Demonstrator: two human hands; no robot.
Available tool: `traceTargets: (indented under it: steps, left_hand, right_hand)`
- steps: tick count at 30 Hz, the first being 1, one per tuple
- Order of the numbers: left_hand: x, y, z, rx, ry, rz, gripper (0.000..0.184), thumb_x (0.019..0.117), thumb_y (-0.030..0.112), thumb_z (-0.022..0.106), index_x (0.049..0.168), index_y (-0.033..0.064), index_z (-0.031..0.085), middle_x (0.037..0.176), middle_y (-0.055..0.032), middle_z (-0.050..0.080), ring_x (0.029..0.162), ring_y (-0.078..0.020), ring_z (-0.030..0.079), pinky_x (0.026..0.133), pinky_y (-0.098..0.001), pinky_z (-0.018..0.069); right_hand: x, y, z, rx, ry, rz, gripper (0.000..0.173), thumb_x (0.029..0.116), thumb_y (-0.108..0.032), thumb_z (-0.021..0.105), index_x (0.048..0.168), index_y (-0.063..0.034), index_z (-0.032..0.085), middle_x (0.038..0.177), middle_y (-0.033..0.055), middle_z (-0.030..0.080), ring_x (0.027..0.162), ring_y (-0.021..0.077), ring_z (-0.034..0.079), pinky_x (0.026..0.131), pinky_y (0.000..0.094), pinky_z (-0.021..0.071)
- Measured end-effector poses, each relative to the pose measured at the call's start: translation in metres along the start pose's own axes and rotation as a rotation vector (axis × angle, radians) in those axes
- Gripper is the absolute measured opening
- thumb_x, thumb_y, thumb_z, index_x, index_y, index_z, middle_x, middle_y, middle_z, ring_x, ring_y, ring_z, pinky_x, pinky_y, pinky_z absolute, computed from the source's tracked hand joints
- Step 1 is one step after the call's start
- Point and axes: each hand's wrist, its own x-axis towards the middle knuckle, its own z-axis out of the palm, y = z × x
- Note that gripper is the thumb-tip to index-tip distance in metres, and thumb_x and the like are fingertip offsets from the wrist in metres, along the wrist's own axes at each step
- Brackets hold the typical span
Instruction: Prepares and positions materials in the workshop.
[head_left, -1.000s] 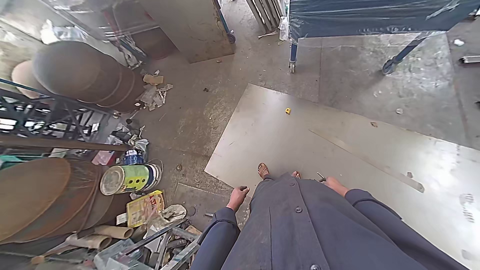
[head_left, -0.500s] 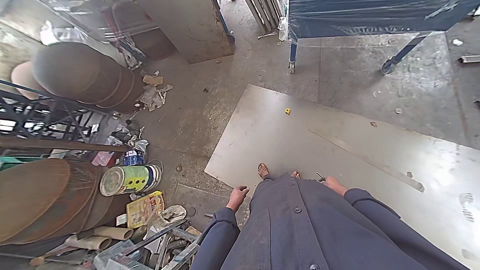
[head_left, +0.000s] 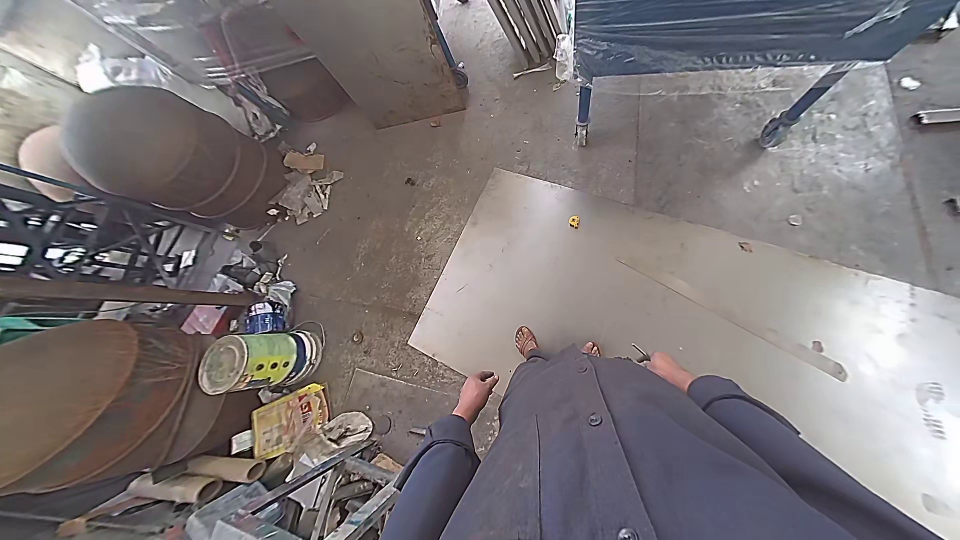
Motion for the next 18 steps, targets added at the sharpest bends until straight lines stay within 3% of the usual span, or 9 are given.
traceTargets:
  steps: [7, 18]
  left_hand:
    - [-0.0009, -0.0016, 0.0008, 0.010, 0.001, 0.000, 0.042, 0.1064, 0.030, 0.059, 0.138, 0.0025, 0.062, 0.133, -0.0210, 0.066, 0.120, -0.0332, 0.066, 0.105, -0.0519, 0.0495]
    - [-0.0002, -0.0054, 0.0010, 0.017, -0.003, 0.009, 0.043, 0.1059, 0.031, 0.060, 0.137, 0.0019, 0.063, 0.132, -0.0215, 0.067, 0.119, -0.0331, 0.066, 0.107, -0.0514, 0.0493]
  right_hand:
    - [-0.0005, -0.0005, 0.0009, -0.016, -0.001, -0.013, 0.032, 0.1032, -0.020, 0.053, 0.127, -0.0061, 0.069, 0.122, 0.0214, 0.070, 0.117, 0.0367, 0.065, 0.100, 0.0563, 0.0488]
    - [0.0006, -0.0011, 0.0008, -0.017, 0.004, -0.008, 0.031, 0.1019, -0.022, 0.055, 0.122, -0.0045, 0.070, 0.117, 0.0218, 0.071, 0.113, 0.0366, 0.067, 0.097, 0.0566, 0.0499]
